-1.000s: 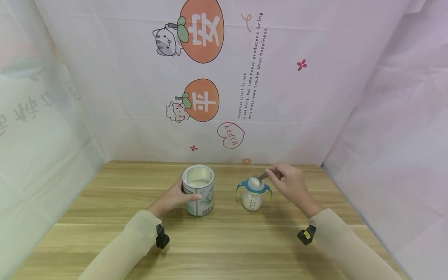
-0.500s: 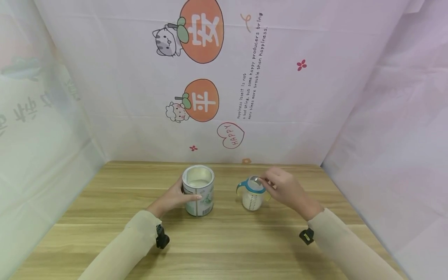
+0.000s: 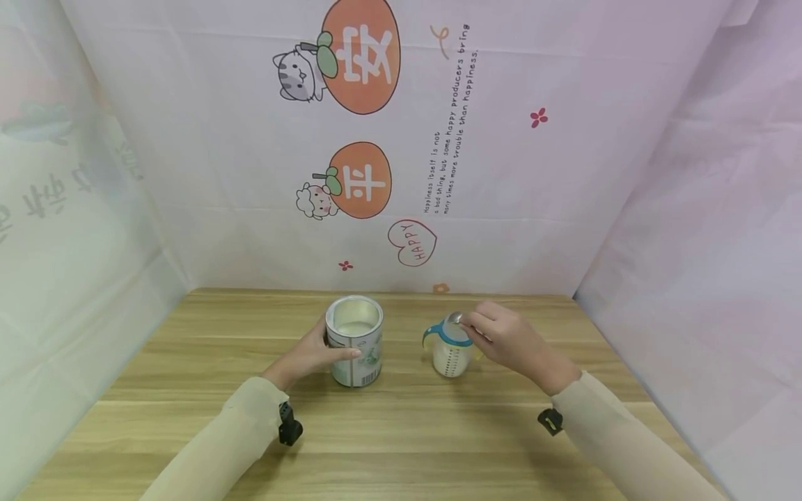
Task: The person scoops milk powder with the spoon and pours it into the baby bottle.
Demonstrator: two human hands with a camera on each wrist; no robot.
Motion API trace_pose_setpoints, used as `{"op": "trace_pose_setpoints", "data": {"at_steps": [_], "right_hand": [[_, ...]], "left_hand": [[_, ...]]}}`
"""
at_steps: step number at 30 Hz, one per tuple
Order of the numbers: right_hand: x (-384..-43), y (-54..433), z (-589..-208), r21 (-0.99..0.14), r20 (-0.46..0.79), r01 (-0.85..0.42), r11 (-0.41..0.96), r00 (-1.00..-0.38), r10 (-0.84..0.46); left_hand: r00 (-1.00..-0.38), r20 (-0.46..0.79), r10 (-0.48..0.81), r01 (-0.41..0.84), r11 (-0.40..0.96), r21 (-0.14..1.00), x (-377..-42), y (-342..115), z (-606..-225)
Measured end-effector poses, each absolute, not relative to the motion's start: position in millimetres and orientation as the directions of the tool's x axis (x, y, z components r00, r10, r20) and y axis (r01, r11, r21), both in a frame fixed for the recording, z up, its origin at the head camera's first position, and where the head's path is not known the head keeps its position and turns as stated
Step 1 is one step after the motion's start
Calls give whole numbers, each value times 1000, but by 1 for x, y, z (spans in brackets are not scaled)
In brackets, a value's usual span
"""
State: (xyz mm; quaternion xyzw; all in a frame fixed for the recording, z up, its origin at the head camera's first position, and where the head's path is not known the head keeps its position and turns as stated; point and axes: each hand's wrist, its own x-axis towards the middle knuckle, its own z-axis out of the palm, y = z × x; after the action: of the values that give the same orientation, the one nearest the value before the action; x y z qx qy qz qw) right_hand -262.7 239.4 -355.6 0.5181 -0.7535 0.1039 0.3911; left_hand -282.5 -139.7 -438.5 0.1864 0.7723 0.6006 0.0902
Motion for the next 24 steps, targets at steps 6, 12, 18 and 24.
{"op": "trace_pose_setpoints", "data": {"at_steps": [6, 12, 18, 24], "right_hand": [[-261, 239, -353, 261, 704, -864, 430, -135, -697], [-260, 241, -352, 244, 704, -864, 441, -155, -694], [-262, 246, -351, 172, 721, -855, 489, -230, -654], [-264, 251, -354, 102, 734, -833, 544, -306, -607]], "left_hand": [[-919, 70, 389, 166, 218, 962, -282, -140, -438], [-920, 61, 386, 158, 223, 962, -282, -140, -438], [-919, 73, 387, 168, 218, 961, -282, -140, -438], [-918, 76, 390, 173, 220, 960, -282, -140, -438]]}}
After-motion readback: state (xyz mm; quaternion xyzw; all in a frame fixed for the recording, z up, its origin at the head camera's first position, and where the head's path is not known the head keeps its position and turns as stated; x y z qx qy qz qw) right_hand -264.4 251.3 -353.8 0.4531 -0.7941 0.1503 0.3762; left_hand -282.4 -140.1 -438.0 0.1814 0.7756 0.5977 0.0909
